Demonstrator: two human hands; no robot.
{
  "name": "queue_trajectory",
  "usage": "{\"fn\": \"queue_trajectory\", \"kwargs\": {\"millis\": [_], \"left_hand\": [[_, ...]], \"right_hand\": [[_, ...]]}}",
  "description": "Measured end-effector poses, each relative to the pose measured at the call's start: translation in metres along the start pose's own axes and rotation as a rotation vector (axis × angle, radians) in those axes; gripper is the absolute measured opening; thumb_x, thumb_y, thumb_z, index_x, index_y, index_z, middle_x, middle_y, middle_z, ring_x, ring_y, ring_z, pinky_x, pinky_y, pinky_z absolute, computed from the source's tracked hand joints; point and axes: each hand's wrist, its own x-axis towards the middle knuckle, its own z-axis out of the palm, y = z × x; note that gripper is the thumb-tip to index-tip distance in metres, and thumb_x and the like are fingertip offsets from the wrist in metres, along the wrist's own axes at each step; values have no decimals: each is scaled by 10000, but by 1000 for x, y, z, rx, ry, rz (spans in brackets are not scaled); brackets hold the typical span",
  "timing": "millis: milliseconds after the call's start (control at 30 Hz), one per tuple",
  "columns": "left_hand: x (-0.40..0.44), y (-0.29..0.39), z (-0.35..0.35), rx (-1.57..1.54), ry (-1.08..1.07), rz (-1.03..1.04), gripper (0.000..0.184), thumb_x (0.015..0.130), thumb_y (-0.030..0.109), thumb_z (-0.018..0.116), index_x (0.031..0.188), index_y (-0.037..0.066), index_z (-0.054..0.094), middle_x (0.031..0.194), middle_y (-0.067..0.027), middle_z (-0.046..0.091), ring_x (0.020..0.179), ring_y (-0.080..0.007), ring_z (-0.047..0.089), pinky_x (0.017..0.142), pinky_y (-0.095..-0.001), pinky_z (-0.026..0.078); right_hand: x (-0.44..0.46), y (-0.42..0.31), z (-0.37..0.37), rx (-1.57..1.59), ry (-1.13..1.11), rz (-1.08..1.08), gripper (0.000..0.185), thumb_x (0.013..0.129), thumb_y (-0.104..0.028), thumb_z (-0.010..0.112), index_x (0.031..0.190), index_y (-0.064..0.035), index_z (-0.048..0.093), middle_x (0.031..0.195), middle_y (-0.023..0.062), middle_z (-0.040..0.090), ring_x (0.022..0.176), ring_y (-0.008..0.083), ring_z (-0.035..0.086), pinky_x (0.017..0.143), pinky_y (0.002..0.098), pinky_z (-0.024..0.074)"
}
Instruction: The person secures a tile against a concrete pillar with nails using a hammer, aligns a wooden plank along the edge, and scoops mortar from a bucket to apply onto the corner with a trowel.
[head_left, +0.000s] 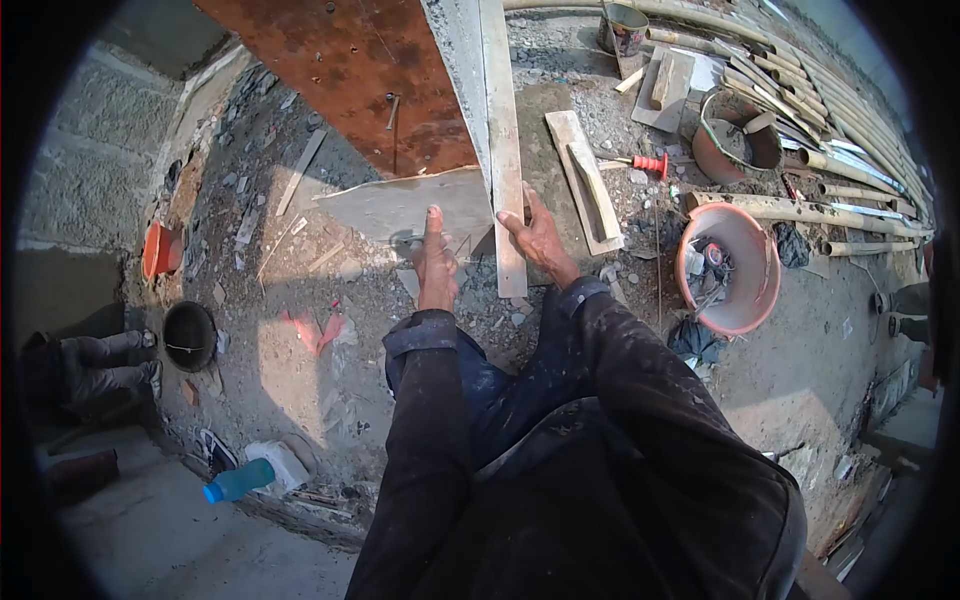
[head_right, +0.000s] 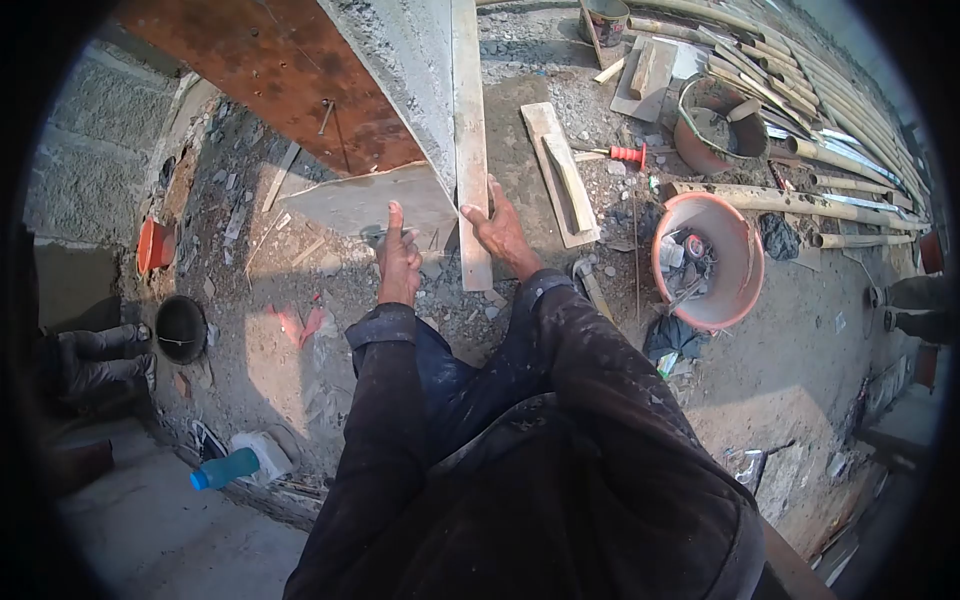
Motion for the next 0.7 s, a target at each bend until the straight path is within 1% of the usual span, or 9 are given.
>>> {"fn": "queue_trajectory", "kwargs": {"millis": [133, 200, 233, 300, 400, 533, 600, 633, 700], "left_hand": [[-4, -24, 0, -23, 60, 69, 975, 797, 644, 833, 1331, -124, 556, 1249, -249, 635, 678, -165, 602, 652, -323, 508], [-15, -52, 5, 376, 335, 382, 895, 821, 630, 795, 1244, -140, 626, 1221, -294, 679, 935, -312, 713, 849, -396, 541], [-31, -49, 6, 372, 352, 371, 895, 821, 630, 795, 1244, -140, 626, 1221, -294, 679, 935, -312, 713, 849, -396, 541], [-62, -41, 10, 777, 31, 110, 908, 808, 700, 732, 1140, -145, 695, 1181, -330, 709, 1114, -405, 707, 934, -451, 535], [-75, -37, 18, 1145, 35, 15, 967, 785, 796, 672, 1100, -117, 738, 1179, -338, 713, 1157, -428, 689, 940, -464, 533], [-56, -63, 21, 1162, -41, -19, 1045, 744, 874, 635, 1114, -97, 747, 1159, -312, 727, 1126, -415, 698, 940, -472, 526], [-52, -76, 19, 714, -194, -13, 941, 802, 803, 676, 1155, -66, 748, 1118, -242, 747, 1049, -340, 714, 890, -427, 532], [-50, -80, 20, 713, -189, -13, 941, 802, 803, 676, 1155, -66, 748, 1118, -242, 747, 1049, -340, 714, 890, -427, 532], [-51, -85, 24, 210, -317, -65, 791, 873, 673, 723, 1197, -49, 737, 1058, -151, 743, 961, -238, 700, 842, -378, 523]], "right_hand": [[-3, -14, -3, 110, -38, 9, 851, 905, -337, 748, 1555, 65, 375, 1379, 309, 616, 1300, 391, 604, 1086, 433, 462], [0, -4, 0, 51, -1, -7, 845, 894, -341, 761, 1542, 66, 402, 1382, 306, 615, 1301, 387, 606, 1094, 431, 460], [4, 2, 2, 48, -21, -2, 845, 894, -341, 761, 1542, 66, 402, 1382, 306, 615, 1301, 387, 606, 1094, 431, 460], [7, 11, 4, -15, 32, -68, 865, 889, -344, 767, 1549, 68, 390, 1389, 305, 612, 1306, 389, 603, 1105, 442, 452], [3, 4, 3, 13, 24, -52, 808, 883, -341, 773, 1517, 33, 440, 1358, 292, 634, 1286, 388, 613, 1095, 455, 456], [6, -4, 0, 74, -26, 13, 701, 906, -296, 763, 1472, 3, 478, 1251, 247, 681, 1129, 324, 654, 965, 418, 503], [4, -5, 0, 128, -53, 56, 670, 953, -255, 738, 1495, 10, 446, 1139, 192, 715, 919, 217, 681, 789, 352, 547], [5, -5, 0, 129, -57, 54, 670, 953, -255, 738, 1495, 10, 446, 1139, 192, 715, 919, 217, 681, 789, 352, 547], [5, -4, 2, 151, -34, 61, 695, 951, -266, 744, 1501, 26, 435, 1173, 210, 703, 968, 238, 683, 828, 359, 548]]}}
